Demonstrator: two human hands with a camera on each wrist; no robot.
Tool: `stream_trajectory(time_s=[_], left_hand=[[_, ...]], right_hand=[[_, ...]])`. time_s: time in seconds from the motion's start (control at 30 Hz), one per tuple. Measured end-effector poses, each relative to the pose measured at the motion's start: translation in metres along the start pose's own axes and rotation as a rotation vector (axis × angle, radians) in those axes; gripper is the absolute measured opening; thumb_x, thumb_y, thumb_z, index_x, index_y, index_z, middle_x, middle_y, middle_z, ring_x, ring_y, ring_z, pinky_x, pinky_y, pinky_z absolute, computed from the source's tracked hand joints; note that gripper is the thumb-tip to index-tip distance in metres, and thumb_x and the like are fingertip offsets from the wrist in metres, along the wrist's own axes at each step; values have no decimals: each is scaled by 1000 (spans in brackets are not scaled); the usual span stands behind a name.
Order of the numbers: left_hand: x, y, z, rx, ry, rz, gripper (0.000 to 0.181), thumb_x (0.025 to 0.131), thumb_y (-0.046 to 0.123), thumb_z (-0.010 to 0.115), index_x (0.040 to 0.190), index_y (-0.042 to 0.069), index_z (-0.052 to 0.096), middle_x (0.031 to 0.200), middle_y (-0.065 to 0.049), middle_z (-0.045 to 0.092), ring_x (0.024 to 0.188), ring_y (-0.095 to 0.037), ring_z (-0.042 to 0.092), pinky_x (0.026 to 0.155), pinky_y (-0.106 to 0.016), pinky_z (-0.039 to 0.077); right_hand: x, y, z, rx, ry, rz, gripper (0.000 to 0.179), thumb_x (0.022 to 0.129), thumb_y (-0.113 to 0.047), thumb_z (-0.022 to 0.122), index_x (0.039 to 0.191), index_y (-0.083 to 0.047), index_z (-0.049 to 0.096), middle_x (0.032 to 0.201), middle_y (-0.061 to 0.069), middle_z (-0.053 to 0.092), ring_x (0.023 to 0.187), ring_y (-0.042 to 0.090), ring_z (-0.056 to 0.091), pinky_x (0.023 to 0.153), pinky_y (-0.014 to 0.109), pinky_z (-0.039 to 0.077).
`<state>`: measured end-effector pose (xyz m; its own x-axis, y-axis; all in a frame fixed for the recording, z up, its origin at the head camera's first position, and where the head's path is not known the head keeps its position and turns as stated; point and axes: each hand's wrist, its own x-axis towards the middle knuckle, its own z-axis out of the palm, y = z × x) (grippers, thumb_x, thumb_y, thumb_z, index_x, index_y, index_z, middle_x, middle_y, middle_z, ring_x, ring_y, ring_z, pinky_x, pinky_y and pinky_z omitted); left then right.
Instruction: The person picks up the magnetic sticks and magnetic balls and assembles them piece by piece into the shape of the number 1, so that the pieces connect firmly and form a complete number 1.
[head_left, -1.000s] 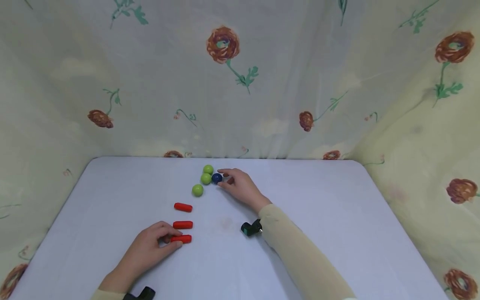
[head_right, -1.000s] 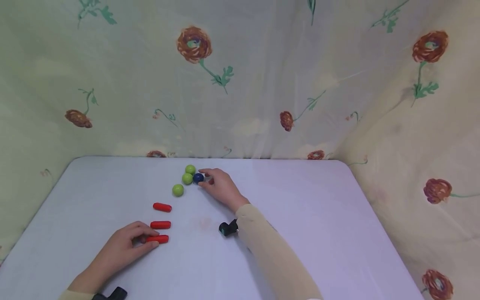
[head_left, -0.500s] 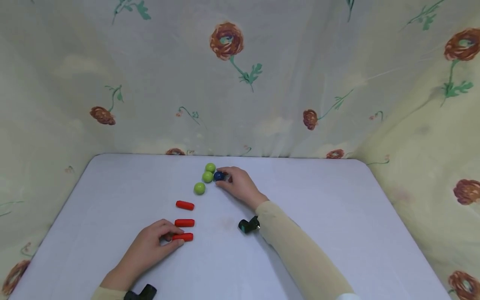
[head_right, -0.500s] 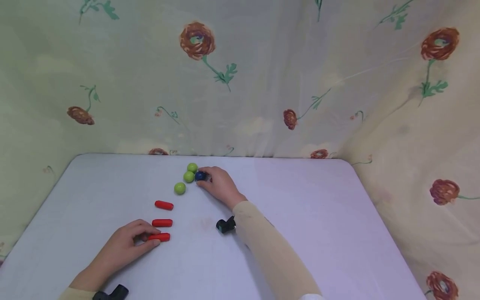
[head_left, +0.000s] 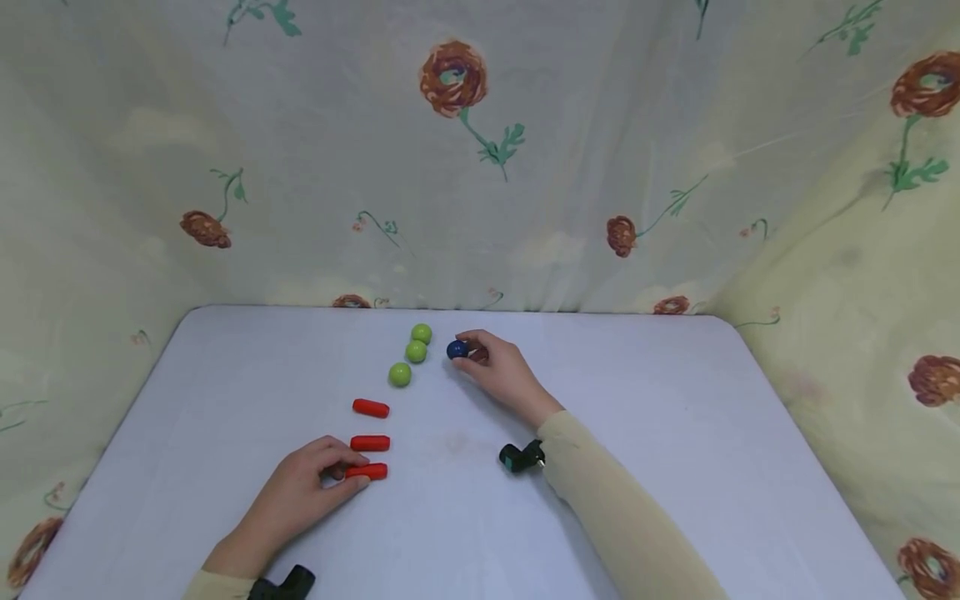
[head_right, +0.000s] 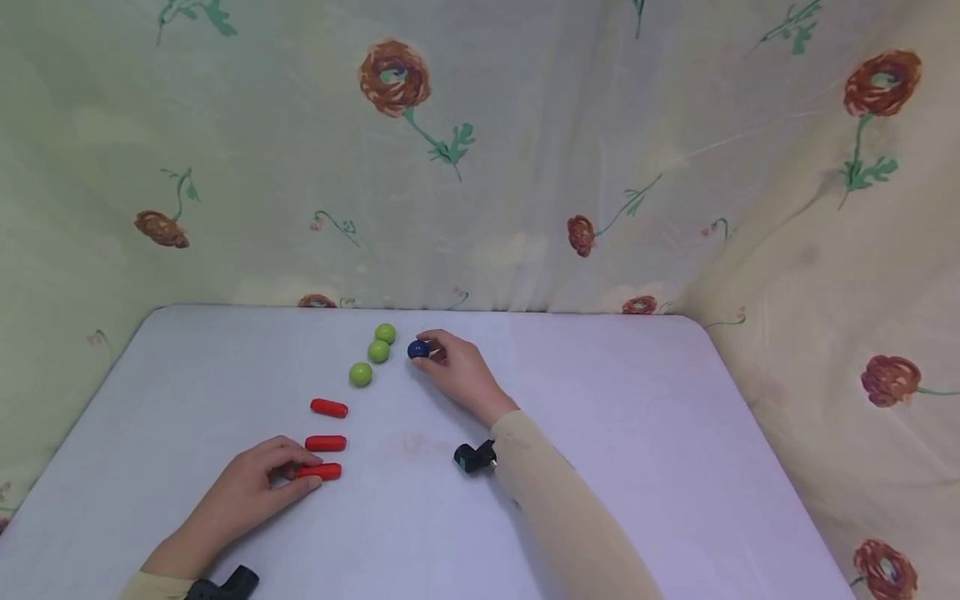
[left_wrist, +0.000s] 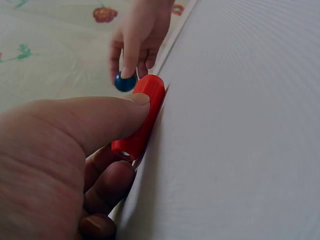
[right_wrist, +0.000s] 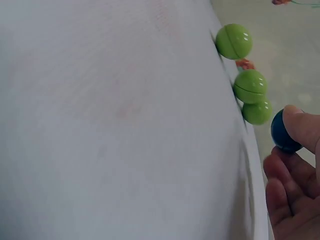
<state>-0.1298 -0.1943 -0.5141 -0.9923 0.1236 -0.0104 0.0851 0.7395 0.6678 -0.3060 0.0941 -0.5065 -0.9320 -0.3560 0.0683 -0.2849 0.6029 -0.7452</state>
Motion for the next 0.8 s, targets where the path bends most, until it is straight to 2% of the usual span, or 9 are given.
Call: stream_trajectory(time_s=[0.17, 0.33, 0.57, 0.8], left_hand=[[-2, 0, 0, -8, 10, 31, 24, 78, 23, 86, 98, 29, 75, 89, 14, 59, 79, -8, 54, 69, -25, 50], [-2, 0, -2, -8, 7, 38, 23, 79, 23, 85, 99, 28, 75, 90, 12, 59, 80, -8, 53, 70, -25, 50], [-2, 0, -1, 8, 6, 41, 22, 80, 24, 85, 100, 27, 75, 92, 12, 59, 80, -8, 53, 70, -26, 50], [-1, -3, 1, 18, 9, 40, 22, 80, 25, 84, 100, 26, 75, 92, 12, 59, 81, -10, 54, 69, -28, 50]], right_hand=[[-18, 9, -13, 114, -7, 70, 41, 91, -37, 73, 129, -26, 62, 119, -7, 64, 103, 7, 64, 81, 30, 54], [-37, 15, -22, 167, -13, 126, 42, 90, -37, 73, 129, -27, 62, 126, -6, 61, 107, 10, 64, 81, 30, 54], [-59, 23, -30, 207, -1, 143, 43, 90, -33, 74, 130, -23, 63, 124, -4, 62, 102, 12, 64, 81, 32, 53], [-65, 34, -30, 215, 6, 146, 45, 89, -33, 75, 131, -22, 62, 120, -3, 63, 96, 12, 64, 81, 31, 52]])
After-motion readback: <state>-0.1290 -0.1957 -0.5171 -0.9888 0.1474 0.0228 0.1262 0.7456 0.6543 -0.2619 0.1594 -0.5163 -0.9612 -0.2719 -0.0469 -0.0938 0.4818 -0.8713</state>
